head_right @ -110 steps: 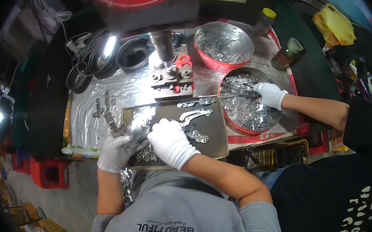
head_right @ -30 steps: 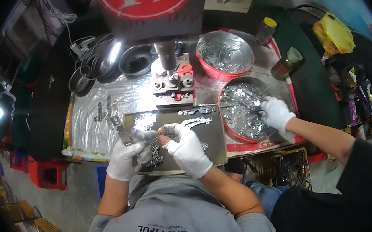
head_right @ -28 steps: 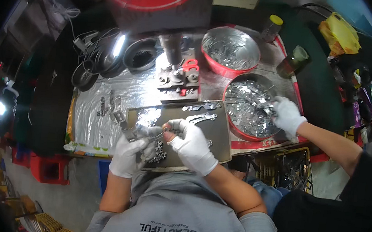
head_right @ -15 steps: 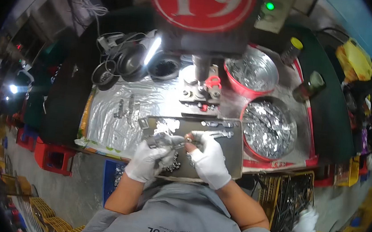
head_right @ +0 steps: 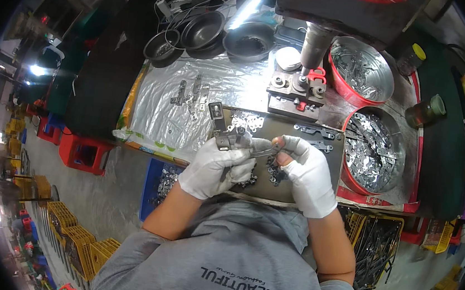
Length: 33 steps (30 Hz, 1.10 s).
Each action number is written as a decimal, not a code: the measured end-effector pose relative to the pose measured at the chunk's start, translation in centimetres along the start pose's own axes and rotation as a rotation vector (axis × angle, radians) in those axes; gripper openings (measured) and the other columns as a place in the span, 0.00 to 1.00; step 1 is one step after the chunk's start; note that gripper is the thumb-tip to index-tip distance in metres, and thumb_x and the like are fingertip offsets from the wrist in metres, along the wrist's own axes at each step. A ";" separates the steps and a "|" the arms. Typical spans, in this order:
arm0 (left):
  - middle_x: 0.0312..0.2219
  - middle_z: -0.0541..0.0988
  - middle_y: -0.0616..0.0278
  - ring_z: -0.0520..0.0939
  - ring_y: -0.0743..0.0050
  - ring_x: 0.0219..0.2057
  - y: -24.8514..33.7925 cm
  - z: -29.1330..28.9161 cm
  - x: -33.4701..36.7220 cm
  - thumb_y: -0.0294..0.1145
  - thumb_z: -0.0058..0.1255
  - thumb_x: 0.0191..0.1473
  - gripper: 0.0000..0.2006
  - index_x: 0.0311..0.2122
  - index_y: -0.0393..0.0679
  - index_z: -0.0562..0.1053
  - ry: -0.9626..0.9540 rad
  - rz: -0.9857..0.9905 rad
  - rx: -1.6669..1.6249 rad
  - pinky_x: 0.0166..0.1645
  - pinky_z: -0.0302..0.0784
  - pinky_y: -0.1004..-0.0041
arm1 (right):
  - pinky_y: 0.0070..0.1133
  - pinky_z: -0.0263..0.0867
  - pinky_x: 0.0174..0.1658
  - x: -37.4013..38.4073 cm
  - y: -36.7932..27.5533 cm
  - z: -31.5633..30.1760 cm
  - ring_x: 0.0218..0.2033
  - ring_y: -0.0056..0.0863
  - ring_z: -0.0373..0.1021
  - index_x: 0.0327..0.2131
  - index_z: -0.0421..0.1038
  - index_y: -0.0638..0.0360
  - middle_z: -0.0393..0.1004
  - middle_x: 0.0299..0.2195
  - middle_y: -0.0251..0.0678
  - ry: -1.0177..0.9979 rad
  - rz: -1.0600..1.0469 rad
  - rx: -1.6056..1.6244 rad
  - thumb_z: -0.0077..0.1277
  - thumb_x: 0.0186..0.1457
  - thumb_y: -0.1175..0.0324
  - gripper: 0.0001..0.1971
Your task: The person assembles small metal components using a manual press machine.
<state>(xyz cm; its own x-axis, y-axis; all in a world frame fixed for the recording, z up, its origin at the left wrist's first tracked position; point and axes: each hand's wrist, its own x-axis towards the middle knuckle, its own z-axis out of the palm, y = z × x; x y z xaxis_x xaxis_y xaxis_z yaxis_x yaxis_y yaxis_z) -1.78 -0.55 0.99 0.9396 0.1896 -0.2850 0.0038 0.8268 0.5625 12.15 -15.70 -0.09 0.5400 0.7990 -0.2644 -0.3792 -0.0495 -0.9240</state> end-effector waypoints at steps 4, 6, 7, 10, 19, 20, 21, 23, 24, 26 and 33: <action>0.19 0.64 0.71 0.61 0.85 0.18 0.1 -0.3 -0.2 0.27 0.47 0.61 0.18 0.53 0.25 0.68 -0.015 -0.037 0.002 0.25 0.57 0.80 | 0.15 0.66 0.39 0.5 -0.5 -0.4 0.34 0.14 0.68 0.45 0.72 0.65 0.76 0.37 0.29 -0.076 0.083 0.100 0.52 0.60 0.72 0.11; 0.19 0.64 0.72 0.61 0.85 0.18 0.0 -0.5 -0.2 0.27 0.46 0.61 0.18 0.53 0.25 0.68 -0.022 -0.041 -0.009 0.25 0.57 0.80 | 0.15 0.66 0.38 1.0 -0.8 -0.8 0.33 0.14 0.68 0.43 0.73 0.65 0.76 0.35 0.28 -0.101 0.073 0.024 0.53 0.60 0.71 0.10; 0.20 0.64 0.72 0.60 0.85 0.18 0.0 -0.6 -0.2 0.27 0.46 0.61 0.18 0.53 0.25 0.68 -0.030 -0.041 -0.017 0.24 0.56 0.80 | 0.15 0.66 0.38 1.1 -0.9 -1.0 0.33 0.14 0.68 0.42 0.73 0.65 0.76 0.34 0.28 -0.113 0.079 -0.036 0.53 0.60 0.70 0.10; 0.20 0.64 0.72 0.60 0.85 0.18 -0.1 -0.5 -0.1 0.28 0.46 0.61 0.19 0.53 0.25 0.67 -0.030 -0.061 0.017 0.24 0.56 0.80 | 0.15 0.65 0.38 1.2 -1.5 -1.2 0.32 0.14 0.68 0.40 0.74 0.65 0.76 0.32 0.28 -0.128 0.054 -0.167 0.55 0.59 0.68 0.10; 0.24 0.69 0.67 0.65 0.83 0.20 0.0 -0.9 -0.1 0.24 0.46 0.61 0.12 0.50 0.35 0.70 -0.011 -0.063 -0.081 0.25 0.60 0.80 | 0.15 0.64 0.38 0.5 -1.3 -0.5 0.32 0.13 0.66 0.38 0.74 0.65 0.75 0.31 0.27 -0.057 -0.057 -0.395 0.55 0.59 0.65 0.11; 0.24 0.69 0.67 0.65 0.83 0.20 0.0 -0.8 -0.1 0.24 0.46 0.61 0.12 0.50 0.35 0.70 -0.011 -0.063 -0.082 0.25 0.60 0.80 | 0.14 0.63 0.39 0.4 -1.2 -0.4 0.32 0.13 0.66 0.39 0.73 0.65 0.75 0.31 0.27 -0.048 -0.058 -0.369 0.55 0.60 0.66 0.11; 0.24 0.69 0.66 0.65 0.82 0.20 -0.1 -0.7 -0.2 0.24 0.46 0.61 0.12 0.49 0.34 0.70 0.014 -0.062 -0.100 0.25 0.60 0.79 | 0.14 0.63 0.39 0.3 -1.2 -0.3 0.33 0.13 0.66 0.39 0.73 0.65 0.74 0.31 0.27 -0.039 -0.060 -0.344 0.54 0.60 0.67 0.10; 0.24 0.69 0.66 0.66 0.82 0.20 -0.3 -0.7 -0.3 0.23 0.46 0.61 0.11 0.49 0.34 0.70 0.040 -0.062 -0.119 0.25 0.60 0.79 | 0.14 0.63 0.40 0.1 -1.0 0.0 0.34 0.13 0.65 0.40 0.72 0.65 0.74 0.32 0.27 -0.032 -0.074 -0.335 0.53 0.61 0.68 0.10; 0.23 0.69 0.66 0.66 0.81 0.20 -0.3 -0.8 -0.3 0.24 0.46 0.61 0.12 0.49 0.33 0.70 0.012 -0.051 -0.124 0.25 0.60 0.79 | 0.13 0.62 0.40 0.0 -1.0 0.1 0.34 0.13 0.65 0.40 0.72 0.65 0.74 0.33 0.27 -0.025 -0.089 -0.328 0.52 0.61 0.68 0.09; 0.23 0.69 0.66 0.66 0.81 0.21 -0.3 -1.1 -0.2 0.24 0.46 0.62 0.12 0.49 0.33 0.70 -0.015 -0.043 -0.132 0.26 0.61 0.79 | 0.14 0.63 0.41 -0.2 -0.9 0.1 0.35 0.13 0.65 0.40 0.71 0.65 0.74 0.33 0.28 -0.022 -0.079 -0.276 0.52 0.61 0.69 0.09; 0.30 0.75 0.60 0.64 0.85 0.20 0.8 -1.5 -0.6 0.23 0.43 0.61 0.13 0.50 0.33 0.69 0.043 0.055 -0.035 0.25 0.61 0.82 | 0.24 0.66 0.43 -0.8 -0.5 -0.7 0.37 0.27 0.71 0.37 0.75 0.60 0.75 0.32 0.33 0.035 -0.256 -0.595 0.57 0.52 0.75 0.08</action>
<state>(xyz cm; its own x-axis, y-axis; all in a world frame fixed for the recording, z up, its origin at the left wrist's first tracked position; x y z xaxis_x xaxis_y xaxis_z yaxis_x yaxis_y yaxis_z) -2.87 0.79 0.47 0.9225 0.2576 -0.2876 -0.0604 0.8320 0.5515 12.41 -16.76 0.37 0.5863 0.8099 -0.0149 0.2408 -0.1919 -0.9514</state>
